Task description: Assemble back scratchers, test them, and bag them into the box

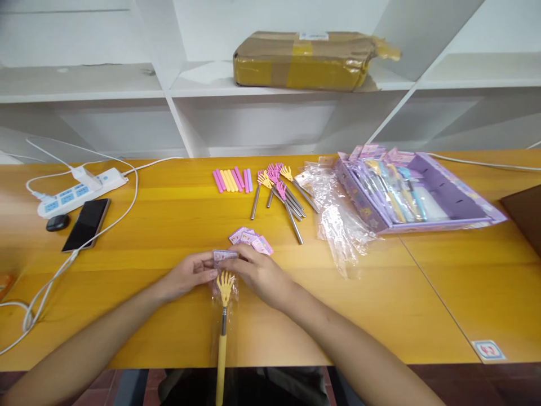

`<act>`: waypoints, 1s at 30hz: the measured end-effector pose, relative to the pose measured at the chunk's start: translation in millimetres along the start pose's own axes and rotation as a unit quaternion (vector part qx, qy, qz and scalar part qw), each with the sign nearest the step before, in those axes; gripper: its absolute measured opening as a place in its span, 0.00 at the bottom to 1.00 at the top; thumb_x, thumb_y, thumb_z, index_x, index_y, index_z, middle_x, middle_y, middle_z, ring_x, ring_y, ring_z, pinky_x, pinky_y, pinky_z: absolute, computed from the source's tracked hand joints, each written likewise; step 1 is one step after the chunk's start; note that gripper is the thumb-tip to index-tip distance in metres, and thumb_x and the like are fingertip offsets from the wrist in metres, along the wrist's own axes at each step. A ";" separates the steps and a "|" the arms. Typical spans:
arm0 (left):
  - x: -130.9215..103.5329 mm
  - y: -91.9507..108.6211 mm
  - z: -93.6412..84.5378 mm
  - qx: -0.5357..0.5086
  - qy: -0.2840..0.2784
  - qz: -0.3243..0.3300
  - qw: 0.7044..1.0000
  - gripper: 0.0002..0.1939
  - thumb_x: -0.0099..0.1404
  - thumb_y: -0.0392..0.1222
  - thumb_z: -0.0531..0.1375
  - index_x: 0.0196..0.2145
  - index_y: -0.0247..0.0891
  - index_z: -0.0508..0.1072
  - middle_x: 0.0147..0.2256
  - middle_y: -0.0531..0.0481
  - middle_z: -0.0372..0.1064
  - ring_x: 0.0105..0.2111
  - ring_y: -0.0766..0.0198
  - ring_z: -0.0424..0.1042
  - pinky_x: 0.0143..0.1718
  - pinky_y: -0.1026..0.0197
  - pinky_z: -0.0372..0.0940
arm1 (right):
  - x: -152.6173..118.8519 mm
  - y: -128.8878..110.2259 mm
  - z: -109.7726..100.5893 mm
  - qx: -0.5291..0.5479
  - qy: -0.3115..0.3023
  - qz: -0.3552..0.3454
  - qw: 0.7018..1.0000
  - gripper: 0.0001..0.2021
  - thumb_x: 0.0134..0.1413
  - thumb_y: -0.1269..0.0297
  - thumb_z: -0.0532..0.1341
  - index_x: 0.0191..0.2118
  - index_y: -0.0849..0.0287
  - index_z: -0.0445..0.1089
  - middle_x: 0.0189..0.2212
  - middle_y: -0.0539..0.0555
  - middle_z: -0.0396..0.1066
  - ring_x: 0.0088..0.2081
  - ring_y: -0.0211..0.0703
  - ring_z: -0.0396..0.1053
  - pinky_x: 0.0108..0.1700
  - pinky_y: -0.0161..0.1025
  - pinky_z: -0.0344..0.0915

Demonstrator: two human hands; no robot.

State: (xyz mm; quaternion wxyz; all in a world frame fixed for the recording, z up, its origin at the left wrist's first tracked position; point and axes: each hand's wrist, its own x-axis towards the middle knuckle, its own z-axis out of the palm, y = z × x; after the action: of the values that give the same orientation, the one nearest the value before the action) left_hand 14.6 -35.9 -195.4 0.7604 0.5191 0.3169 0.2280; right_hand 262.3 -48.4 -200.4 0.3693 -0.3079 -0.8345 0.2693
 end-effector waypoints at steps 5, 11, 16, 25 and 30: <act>1.2 -2.2 0.2 0.060 0.066 0.024 0.996 0.20 0.71 0.53 0.66 0.53 0.36 0.79 0.45 0.43 0.80 0.41 0.59 0.78 0.42 0.60 0.71 | 8.2 -13.4 -7.5 0.081 0.004 0.016 0.997 0.18 0.73 0.69 0.58 0.62 0.48 0.73 0.56 0.57 0.72 0.57 0.46 0.71 0.60 0.46 0.70; 2.8 -4.2 0.9 0.063 0.080 0.028 0.994 0.22 0.71 0.52 0.66 0.57 0.37 0.76 0.53 0.41 0.79 0.49 0.56 0.78 0.51 0.58 0.69 | 8.5 -18.1 -2.8 0.146 0.038 0.141 0.978 0.24 0.72 0.57 0.60 0.69 0.51 0.62 0.54 0.58 0.73 0.55 0.50 0.71 0.54 0.47 0.72; 1.3 -3.8 2.5 0.077 0.090 0.022 0.993 0.21 0.71 0.54 0.65 0.52 0.35 0.77 0.43 0.44 0.80 0.39 0.60 0.78 0.40 0.61 0.69 | 8.8 -19.5 5.7 0.156 0.027 0.185 0.970 0.17 0.74 0.52 0.57 0.58 0.55 0.71 0.48 0.57 0.75 0.49 0.47 0.73 0.52 0.45 0.69; 1.5 -3.5 5.4 0.059 0.067 0.010 0.996 0.22 0.69 0.52 0.68 0.53 0.34 0.76 0.50 0.38 0.81 0.48 0.52 0.81 0.50 0.54 0.72 | 12.1 -18.4 0.3 0.176 0.028 0.193 0.965 0.24 0.78 0.49 0.48 0.51 0.56 0.79 0.36 0.55 0.72 0.40 0.45 0.70 0.47 0.43 0.66; 0.2 -8.2 8.0 0.074 0.067 0.022 0.995 0.21 0.70 0.53 0.67 0.52 0.34 0.78 0.49 0.39 0.81 0.46 0.54 0.81 0.48 0.56 0.72 | 12.5 -15.7 3.9 0.177 0.023 0.192 0.965 0.22 0.75 0.47 0.54 0.45 0.56 0.81 0.34 0.54 0.74 0.41 0.46 0.71 0.47 0.43 0.67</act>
State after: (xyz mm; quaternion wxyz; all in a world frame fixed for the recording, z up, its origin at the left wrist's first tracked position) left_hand 20.6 -43.9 -200.9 0.6922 0.5639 0.3715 0.2547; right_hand 247.6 -50.8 -186.4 0.3786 -0.3981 -0.6902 0.4709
